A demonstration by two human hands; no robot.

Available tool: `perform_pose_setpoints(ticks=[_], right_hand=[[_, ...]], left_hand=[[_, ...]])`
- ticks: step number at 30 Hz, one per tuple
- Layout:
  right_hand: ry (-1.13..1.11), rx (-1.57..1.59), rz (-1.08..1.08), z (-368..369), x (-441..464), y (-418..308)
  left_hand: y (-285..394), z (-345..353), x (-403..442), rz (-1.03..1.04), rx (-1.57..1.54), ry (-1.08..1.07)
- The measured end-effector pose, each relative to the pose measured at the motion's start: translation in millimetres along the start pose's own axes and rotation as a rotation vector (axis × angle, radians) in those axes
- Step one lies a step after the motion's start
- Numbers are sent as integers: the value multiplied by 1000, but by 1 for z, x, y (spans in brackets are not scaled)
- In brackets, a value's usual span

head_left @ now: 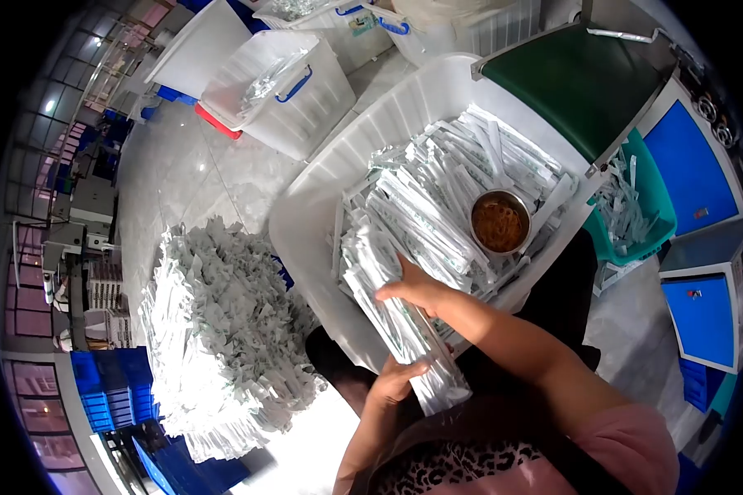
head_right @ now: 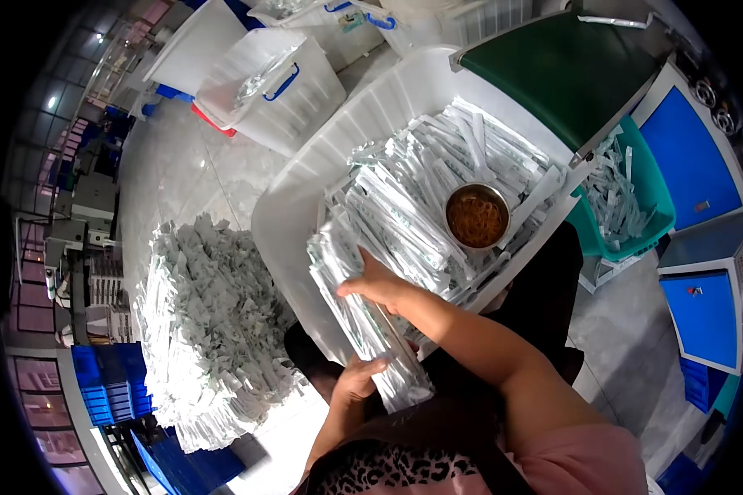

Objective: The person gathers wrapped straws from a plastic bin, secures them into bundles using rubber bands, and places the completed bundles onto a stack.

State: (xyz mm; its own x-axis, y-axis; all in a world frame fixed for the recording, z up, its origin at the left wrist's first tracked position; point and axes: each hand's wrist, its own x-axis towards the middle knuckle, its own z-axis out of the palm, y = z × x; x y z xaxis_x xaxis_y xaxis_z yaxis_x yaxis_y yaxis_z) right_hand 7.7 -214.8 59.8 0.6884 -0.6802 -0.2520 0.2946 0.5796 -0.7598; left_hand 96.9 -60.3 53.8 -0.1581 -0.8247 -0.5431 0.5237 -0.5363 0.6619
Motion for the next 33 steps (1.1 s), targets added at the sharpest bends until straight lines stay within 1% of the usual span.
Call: perform_pose_setpoints(ticks=[1,2,3,4,6,7,8,10,11,12,13,14,15,16,18,19,20,22,23,24,25,26,27,28,29,30,32,33], right_hand=[[-12,85,24,-4,-7,7],[-21,174,52,-8,-11,18],[10,101,28,-8,-14,26],[5,-59,26,-2,-17,25],[126,-601,24,-2,-15,18],[73,-815,30,-7,-12,7],[227,-1302,-257,-5,-15,1],[234,-1181,-283,-14,-2,-17],[194,-1156,-357,-17,6,-28],[153,-1129,-429,-17,14,-41],[54,-1180,-513,-17,21,-54],[-77,-1017,-350,-16,25,-64],[-119,-951,-210,-13,21,-67],[-160,-882,-73,-10,19,-70],[-152,-785,-275,-12,10,-53],[-208,-810,-200,-15,1,-52],[-205,-812,-248,-15,-2,-45],[-93,-790,-228,-22,-1,-34],[-90,-786,-211,-22,0,-26],[93,-916,-405,-22,4,-17],[279,-1040,-604,-24,5,-12],[278,-1041,-601,-19,-1,-16],[324,-1176,-445,-10,-12,-25],[369,-1304,-288,-4,-18,-29],[428,-1276,-420,-3,-20,-25],[415,-1269,-416,-4,-21,-23],[507,-1118,-349,-6,-21,-24],[459,-1063,-353,-8,-20,-28]], left_hand=[[-5,-21,16,23,-89,-350],[-10,-35,26,-58,-173,-132],[-5,-42,34,-53,-379,-98],[1,-45,44,-51,-586,-62],[6,-36,57,39,-520,-62],[7,-29,57,82,-477,-72],[11,-22,60,90,-484,-83],[18,-14,62,-74,-403,-246],[20,-8,59,-63,-402,-209],[19,-6,61,-65,-403,-215],[18,-5,63,-66,-349,-223],[17,-4,64,-65,-297,-229],[17,-7,67,-110,-286,-265],[17,-6,66,-101,-292,-268],[25,0,56,-73,-284,-389],[27,10,53,-6,-362,-406],[27,9,57,2,-366,-408],[18,4,59,-98,-313,-295],[18,6,60,-84,-293,-243],[17,3,62,-140,-308,-202],[16,-4,64,-147,-331,-202],[16,-8,65,-149,-352,-202],[19,-3,64,-142,-353,-201],[24,3,61,-85,-334,-112],[26,5,57,-31,-317,-18],[22,-5,58,-29,-320,-4],[10,-33,61,-32,-361,95],[25,-21,50,-56,-427,56]])
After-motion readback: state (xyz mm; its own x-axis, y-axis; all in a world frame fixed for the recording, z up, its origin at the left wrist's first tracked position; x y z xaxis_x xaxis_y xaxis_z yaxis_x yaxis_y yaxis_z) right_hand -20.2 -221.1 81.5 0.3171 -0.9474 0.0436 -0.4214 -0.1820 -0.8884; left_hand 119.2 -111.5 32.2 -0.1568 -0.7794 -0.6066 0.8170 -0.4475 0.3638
